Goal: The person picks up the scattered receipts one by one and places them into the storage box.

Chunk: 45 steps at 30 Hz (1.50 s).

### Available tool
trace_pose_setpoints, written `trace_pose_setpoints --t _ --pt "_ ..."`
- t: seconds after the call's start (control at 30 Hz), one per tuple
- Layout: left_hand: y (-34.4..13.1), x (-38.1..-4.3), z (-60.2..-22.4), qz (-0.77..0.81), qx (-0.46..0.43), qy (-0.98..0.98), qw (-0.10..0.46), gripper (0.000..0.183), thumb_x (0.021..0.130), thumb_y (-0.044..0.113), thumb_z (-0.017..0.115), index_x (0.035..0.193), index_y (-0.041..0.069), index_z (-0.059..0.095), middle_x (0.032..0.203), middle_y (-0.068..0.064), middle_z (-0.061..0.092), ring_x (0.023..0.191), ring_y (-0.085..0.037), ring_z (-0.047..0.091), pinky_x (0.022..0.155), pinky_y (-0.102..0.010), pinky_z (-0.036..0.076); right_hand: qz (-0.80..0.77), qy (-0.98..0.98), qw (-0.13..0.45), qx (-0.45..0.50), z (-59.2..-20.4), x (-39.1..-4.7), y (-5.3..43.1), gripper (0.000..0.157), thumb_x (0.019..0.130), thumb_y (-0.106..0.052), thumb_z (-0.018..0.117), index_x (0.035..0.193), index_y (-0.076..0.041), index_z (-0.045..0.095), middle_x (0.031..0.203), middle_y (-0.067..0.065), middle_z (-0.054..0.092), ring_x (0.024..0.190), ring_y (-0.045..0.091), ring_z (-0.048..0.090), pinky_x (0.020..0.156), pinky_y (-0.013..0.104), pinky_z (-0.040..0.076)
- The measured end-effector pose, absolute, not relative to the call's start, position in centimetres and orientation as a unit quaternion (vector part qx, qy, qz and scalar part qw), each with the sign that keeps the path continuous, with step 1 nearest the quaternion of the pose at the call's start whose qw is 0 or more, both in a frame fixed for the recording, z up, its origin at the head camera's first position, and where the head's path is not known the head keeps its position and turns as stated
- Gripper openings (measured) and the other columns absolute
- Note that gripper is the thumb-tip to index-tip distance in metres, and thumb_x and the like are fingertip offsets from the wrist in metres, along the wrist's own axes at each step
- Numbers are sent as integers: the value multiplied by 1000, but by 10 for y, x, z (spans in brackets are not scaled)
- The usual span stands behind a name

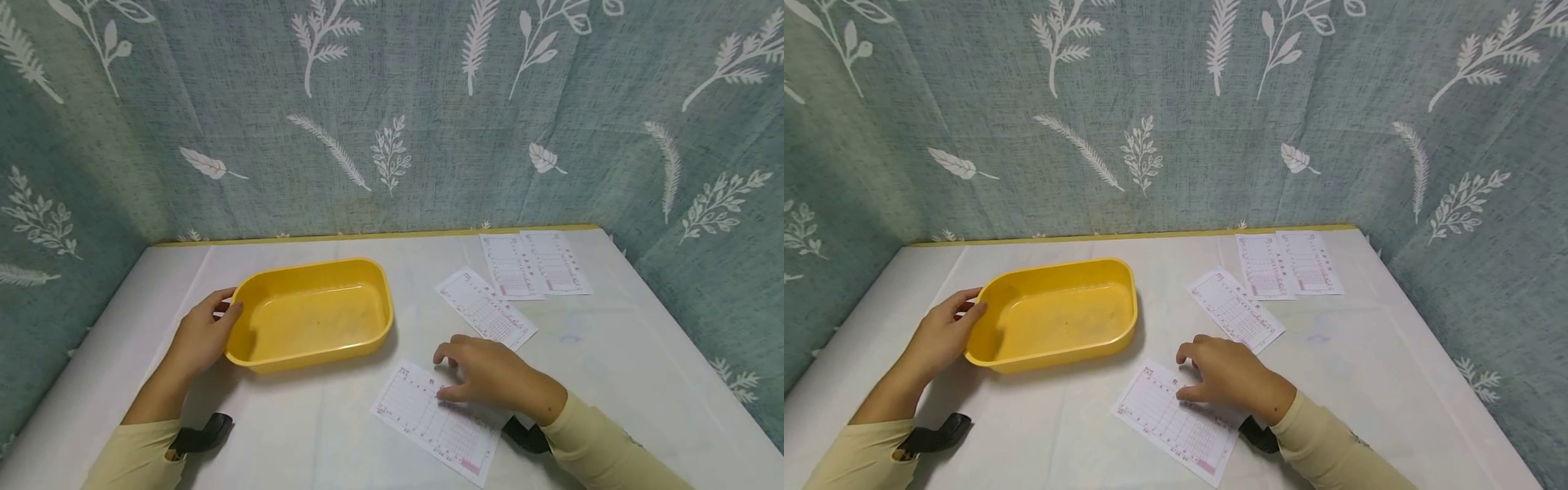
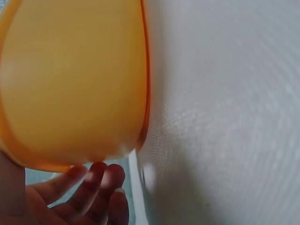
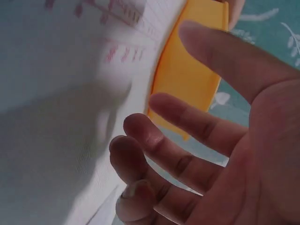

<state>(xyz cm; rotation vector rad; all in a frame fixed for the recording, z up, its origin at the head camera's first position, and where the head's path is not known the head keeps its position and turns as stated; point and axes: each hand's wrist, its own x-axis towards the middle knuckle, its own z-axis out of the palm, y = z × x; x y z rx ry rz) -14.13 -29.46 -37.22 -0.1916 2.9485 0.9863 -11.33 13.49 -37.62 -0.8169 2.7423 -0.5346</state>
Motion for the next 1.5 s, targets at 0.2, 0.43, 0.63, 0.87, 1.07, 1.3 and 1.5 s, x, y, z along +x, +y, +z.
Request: trace_pose_setpoints --t 0.2,0.43,0.63,0.87,1.07,1.3,1.5 --pt "-294 -142 -372 323 -60 944 16 57 108 37 37 151 -1 36 132 -30 51 105 -39 57 76 -31 53 -200 914 163 -311 -382 -113 135 55 73 -32 89 122 -22 65 97 -7 52 75 8 48 67 24 42" --pt "-295 -142 -375 333 -57 941 13 54 108 33 36 151 0 36 131 -30 50 104 -38 57 73 -26 50 -211 898 187 -338 -387 -115 135 65 74 -31 89 131 -22 60 103 -4 49 76 8 47 68 22 42" --pt "-294 -141 -376 338 -58 939 23 54 108 33 35 152 1 34 133 -30 49 105 -38 56 75 -27 50 -212 897 196 -336 -391 -115 135 69 74 -32 89 135 -23 59 103 -4 47 77 9 47 69 22 42" --pt "-291 -144 -376 337 -54 940 22 55 109 36 34 153 3 34 133 -28 49 105 -36 56 77 -29 49 -180 905 178 -341 -388 -111 135 70 75 -33 88 138 -22 61 102 -5 48 73 7 44 67 21 40" --pt "-290 -142 -377 340 -63 938 27 55 109 36 34 153 4 33 134 -29 49 107 -38 57 81 -34 51 -160 905 155 -361 -387 -110 132 69 75 -34 88 137 -19 62 102 -6 49 72 5 42 66 19 40" --pt "-289 -142 -376 343 -61 937 27 56 109 38 33 154 6 32 134 -28 49 107 -37 56 82 -36 52 -181 903 167 -352 -388 -111 132 68 75 -29 89 136 -15 62 104 -5 51 75 5 45 67 19 42" --pt "-289 -143 -375 338 -55 939 22 54 109 35 34 153 4 33 133 -29 50 109 -40 57 86 -42 52 -201 904 176 -334 -388 -112 131 64 73 -28 90 129 -14 61 99 -6 48 78 6 46 69 20 42"
